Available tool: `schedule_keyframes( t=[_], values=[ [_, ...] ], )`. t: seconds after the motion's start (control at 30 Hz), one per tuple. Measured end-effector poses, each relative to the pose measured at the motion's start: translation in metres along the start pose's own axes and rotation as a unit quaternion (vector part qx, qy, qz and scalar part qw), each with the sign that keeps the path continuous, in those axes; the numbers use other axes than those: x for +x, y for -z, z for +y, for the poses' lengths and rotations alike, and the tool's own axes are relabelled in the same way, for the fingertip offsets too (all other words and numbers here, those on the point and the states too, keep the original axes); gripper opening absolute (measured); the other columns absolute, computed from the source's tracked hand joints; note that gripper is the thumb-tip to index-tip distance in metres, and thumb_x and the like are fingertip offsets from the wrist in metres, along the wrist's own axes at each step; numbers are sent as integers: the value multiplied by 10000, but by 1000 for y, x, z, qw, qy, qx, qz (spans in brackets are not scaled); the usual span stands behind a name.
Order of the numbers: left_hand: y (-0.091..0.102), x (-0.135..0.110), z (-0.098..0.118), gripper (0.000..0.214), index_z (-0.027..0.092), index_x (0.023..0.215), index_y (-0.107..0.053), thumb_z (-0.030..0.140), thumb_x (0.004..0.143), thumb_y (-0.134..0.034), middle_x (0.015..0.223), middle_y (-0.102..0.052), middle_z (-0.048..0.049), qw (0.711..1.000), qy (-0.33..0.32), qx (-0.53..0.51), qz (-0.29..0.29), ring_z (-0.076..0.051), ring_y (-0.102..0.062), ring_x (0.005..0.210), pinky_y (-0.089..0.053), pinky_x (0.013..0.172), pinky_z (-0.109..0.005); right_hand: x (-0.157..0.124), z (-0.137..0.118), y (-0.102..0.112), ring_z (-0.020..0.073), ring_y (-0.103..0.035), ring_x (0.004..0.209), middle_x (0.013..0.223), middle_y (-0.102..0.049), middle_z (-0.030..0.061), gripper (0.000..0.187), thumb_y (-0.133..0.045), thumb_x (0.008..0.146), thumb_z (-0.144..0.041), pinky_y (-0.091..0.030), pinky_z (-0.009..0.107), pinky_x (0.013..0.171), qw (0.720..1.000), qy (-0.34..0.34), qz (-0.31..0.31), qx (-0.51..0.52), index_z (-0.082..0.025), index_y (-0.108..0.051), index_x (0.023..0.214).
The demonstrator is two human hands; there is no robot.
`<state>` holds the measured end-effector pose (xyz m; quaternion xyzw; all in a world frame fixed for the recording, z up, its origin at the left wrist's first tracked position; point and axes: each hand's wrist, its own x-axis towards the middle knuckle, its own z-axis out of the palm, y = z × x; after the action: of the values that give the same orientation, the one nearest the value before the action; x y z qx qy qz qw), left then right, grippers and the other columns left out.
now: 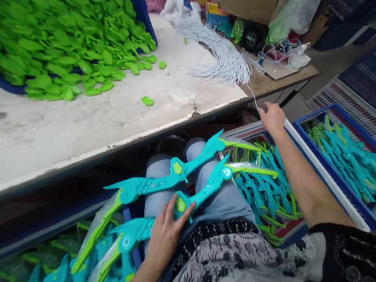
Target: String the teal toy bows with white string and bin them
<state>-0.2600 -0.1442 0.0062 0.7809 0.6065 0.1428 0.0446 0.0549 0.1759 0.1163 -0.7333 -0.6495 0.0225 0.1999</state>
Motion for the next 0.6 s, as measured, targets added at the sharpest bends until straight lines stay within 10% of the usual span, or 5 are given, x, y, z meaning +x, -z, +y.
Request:
schedule_keyframes(
  t=[0.17,0.37,0.5,0.6],
  values=[
    [4,-4,4,436,354,1277,-610,187,882,-531,1471,-420,-133,1000,-18,-14,-13,-369,-506,1245,-524,913,-494,49,32,-32,239,-673,859,830,-731,121,203,-653,714,-205,-501,309,791,992,-38,-107,50,-106,-756,859],
    [45,47,24,267,223,1141,-652,297,921,-519,1225,-628,-132,983,3,-183,-25,-289,-581,1151,-512,951,-449,-6,65,-10,79,-455,426,445,-544,-21,203,-763,597,-296,-364,208,445,920,-100,-247,289,-112,-714,666],
    [22,100,75,285,178,1090,-673,331,924,-499,1102,-704,-87,872,44,-432,-226,-215,-648,1013,-521,903,-344,-92,104,23,90,-485,442,498,-599,-4,310,-799,540,-412,-377,215,433,861,-131,-318,375,-144,-723,676],
    [-20,132,122,244,144,1048,-683,267,875,-563,1061,-720,-89,746,150,-543,-355,-201,-667,943,-520,854,-315,-158,125,27,100,-499,449,532,-627,5,310,-771,602,-441,-412,235,454,879,-151,-250,376,-156,-742,720]
  ],
)
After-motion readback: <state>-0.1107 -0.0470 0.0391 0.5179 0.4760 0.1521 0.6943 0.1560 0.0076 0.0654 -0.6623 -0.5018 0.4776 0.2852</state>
